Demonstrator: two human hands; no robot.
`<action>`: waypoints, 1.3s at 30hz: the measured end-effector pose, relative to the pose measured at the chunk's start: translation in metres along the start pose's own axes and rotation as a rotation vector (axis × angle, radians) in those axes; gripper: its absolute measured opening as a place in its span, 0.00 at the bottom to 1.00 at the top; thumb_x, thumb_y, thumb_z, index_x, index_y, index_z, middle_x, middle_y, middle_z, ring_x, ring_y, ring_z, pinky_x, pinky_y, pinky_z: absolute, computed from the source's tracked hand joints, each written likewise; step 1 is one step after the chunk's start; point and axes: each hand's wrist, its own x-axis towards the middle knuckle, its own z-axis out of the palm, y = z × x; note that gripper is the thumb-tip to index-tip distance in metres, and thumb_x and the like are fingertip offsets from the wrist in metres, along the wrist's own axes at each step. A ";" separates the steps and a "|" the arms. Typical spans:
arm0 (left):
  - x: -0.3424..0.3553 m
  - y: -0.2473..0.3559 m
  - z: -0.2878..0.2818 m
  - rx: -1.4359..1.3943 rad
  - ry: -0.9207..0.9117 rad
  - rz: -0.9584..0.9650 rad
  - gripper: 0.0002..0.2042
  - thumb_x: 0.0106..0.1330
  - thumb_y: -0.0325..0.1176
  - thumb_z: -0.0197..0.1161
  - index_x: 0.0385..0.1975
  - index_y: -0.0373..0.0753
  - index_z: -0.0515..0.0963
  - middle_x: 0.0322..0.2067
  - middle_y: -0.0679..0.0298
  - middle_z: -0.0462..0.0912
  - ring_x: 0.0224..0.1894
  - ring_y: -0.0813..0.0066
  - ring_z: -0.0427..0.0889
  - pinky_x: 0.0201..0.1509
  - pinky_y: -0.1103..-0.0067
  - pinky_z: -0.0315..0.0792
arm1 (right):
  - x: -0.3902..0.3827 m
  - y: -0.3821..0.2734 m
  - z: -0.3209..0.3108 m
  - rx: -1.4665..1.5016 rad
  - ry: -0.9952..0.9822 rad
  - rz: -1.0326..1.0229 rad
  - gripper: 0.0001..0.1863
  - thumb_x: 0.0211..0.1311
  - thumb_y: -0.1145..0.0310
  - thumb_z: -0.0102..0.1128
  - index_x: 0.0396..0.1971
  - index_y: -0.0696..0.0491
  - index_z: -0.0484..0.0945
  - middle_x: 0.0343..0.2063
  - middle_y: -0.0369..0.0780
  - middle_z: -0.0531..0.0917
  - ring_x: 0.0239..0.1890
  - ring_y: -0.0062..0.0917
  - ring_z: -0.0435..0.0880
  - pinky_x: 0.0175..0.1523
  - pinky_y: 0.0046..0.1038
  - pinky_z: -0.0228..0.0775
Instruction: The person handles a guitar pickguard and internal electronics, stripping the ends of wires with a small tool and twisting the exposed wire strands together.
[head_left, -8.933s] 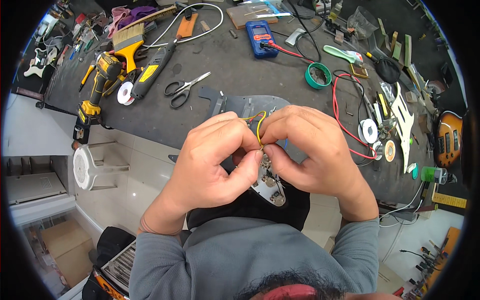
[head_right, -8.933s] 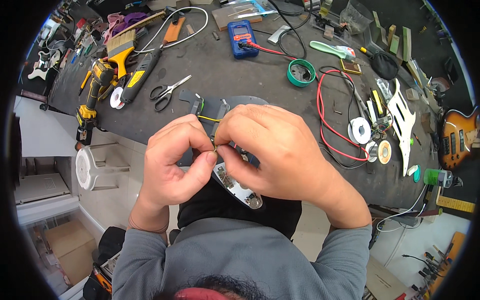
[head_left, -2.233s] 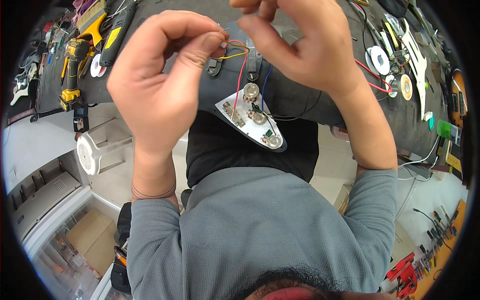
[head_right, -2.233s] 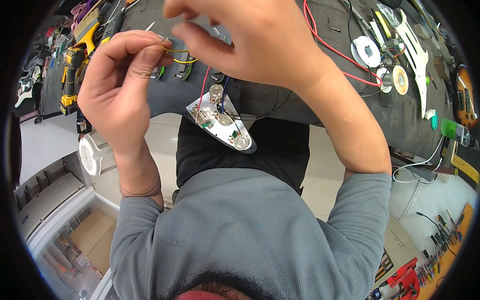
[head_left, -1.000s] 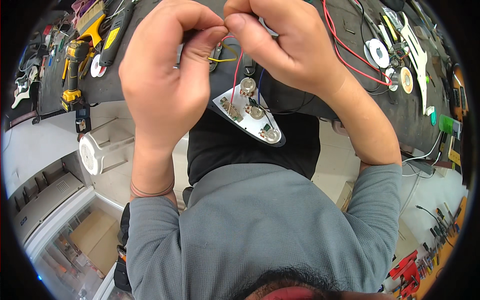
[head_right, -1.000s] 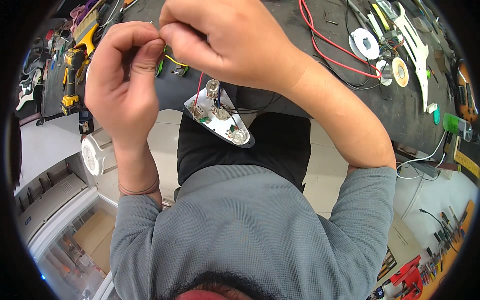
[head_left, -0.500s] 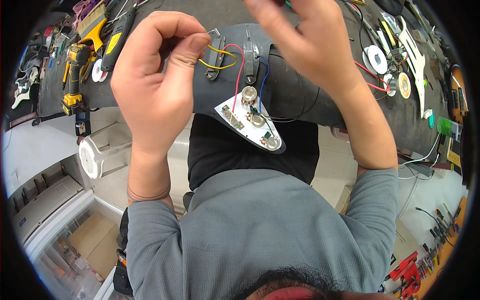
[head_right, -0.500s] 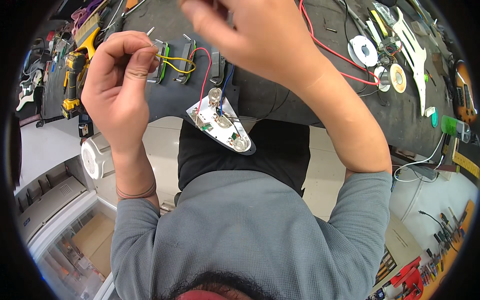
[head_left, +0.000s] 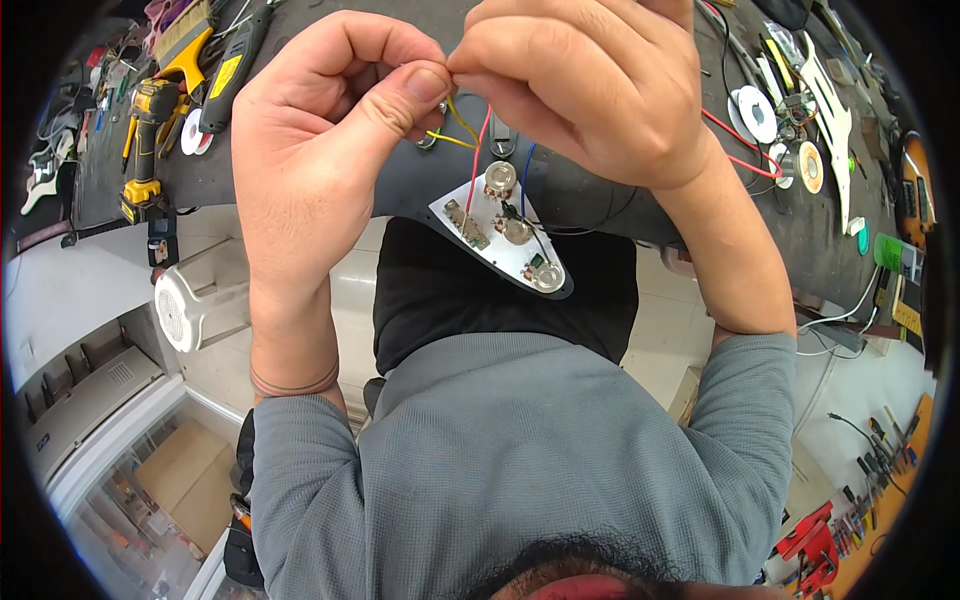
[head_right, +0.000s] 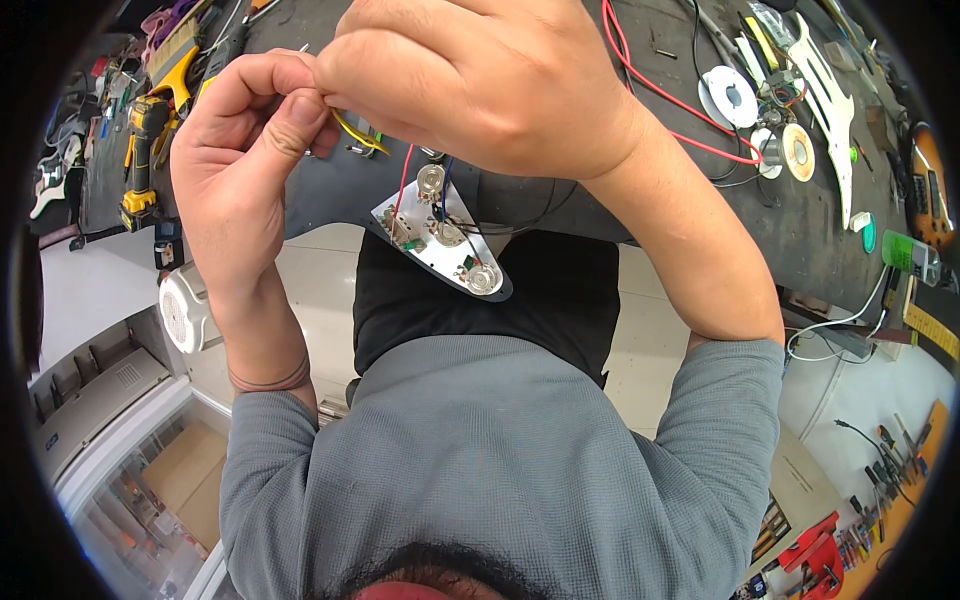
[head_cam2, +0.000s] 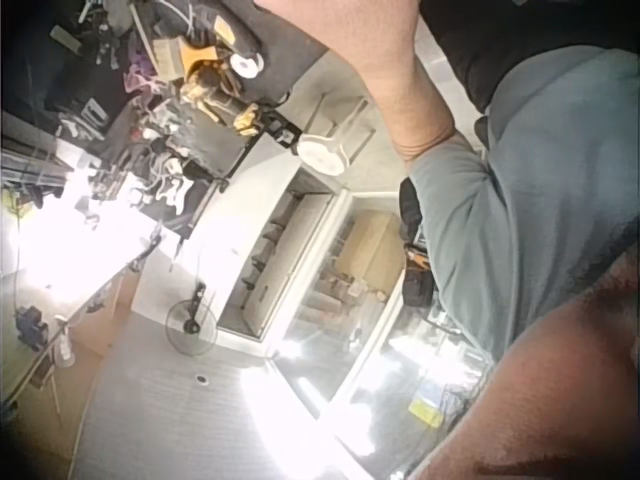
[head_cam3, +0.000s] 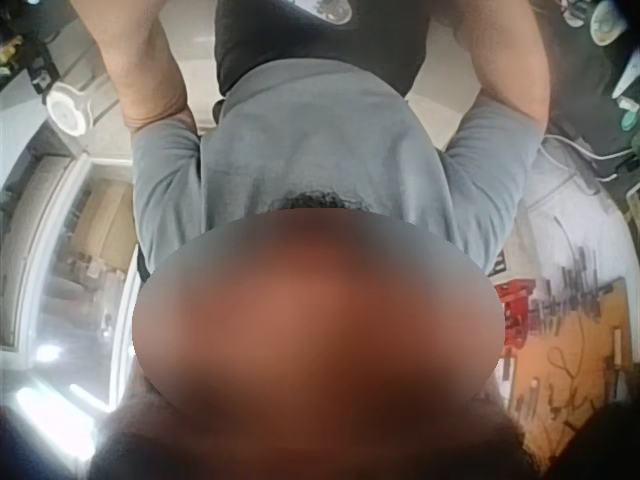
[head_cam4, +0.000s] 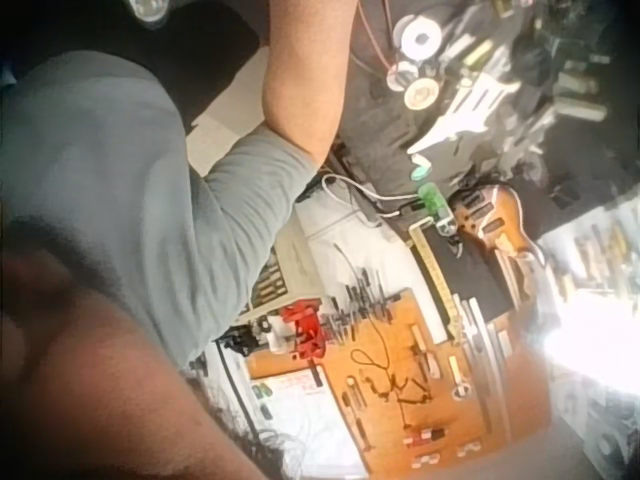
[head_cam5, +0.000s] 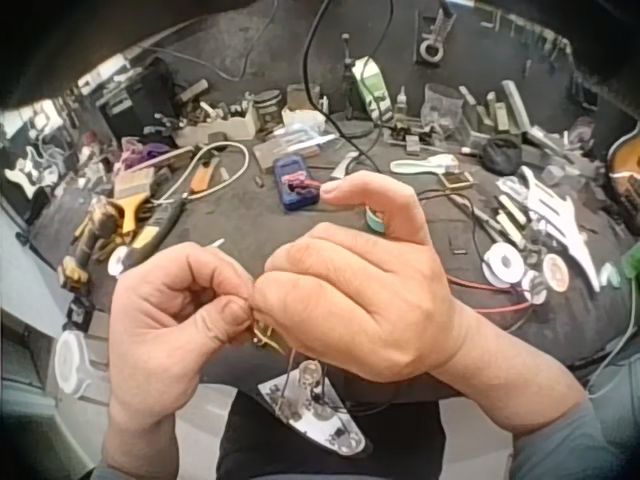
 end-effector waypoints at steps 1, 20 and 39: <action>0.000 0.000 0.000 0.001 -0.002 0.000 0.06 0.80 0.22 0.70 0.50 0.27 0.83 0.45 0.58 0.89 0.38 0.76 0.84 0.43 0.81 0.77 | 0.001 -0.001 -0.001 0.008 -0.006 0.011 0.08 0.64 0.67 0.77 0.39 0.46 0.85 0.33 0.29 0.88 0.32 0.20 0.88 0.69 0.41 0.71; 0.008 -0.016 0.009 0.703 0.130 0.691 0.10 0.63 0.13 0.76 0.40 0.32 0.84 0.36 0.57 0.89 0.36 0.63 0.87 0.40 0.73 0.81 | 0.017 -0.010 -0.024 0.514 -0.499 0.679 0.07 0.76 0.65 0.66 0.39 0.52 0.83 0.27 0.34 0.82 0.32 0.27 0.79 0.56 0.34 0.64; -0.002 -0.005 0.002 0.638 0.126 0.563 0.11 0.62 0.13 0.74 0.42 0.31 0.85 0.38 0.55 0.90 0.37 0.64 0.87 0.43 0.73 0.80 | 0.041 -0.020 -0.034 0.397 -0.652 0.712 0.05 0.75 0.66 0.67 0.39 0.49 0.83 0.27 0.30 0.82 0.29 0.23 0.78 0.55 0.32 0.61</action>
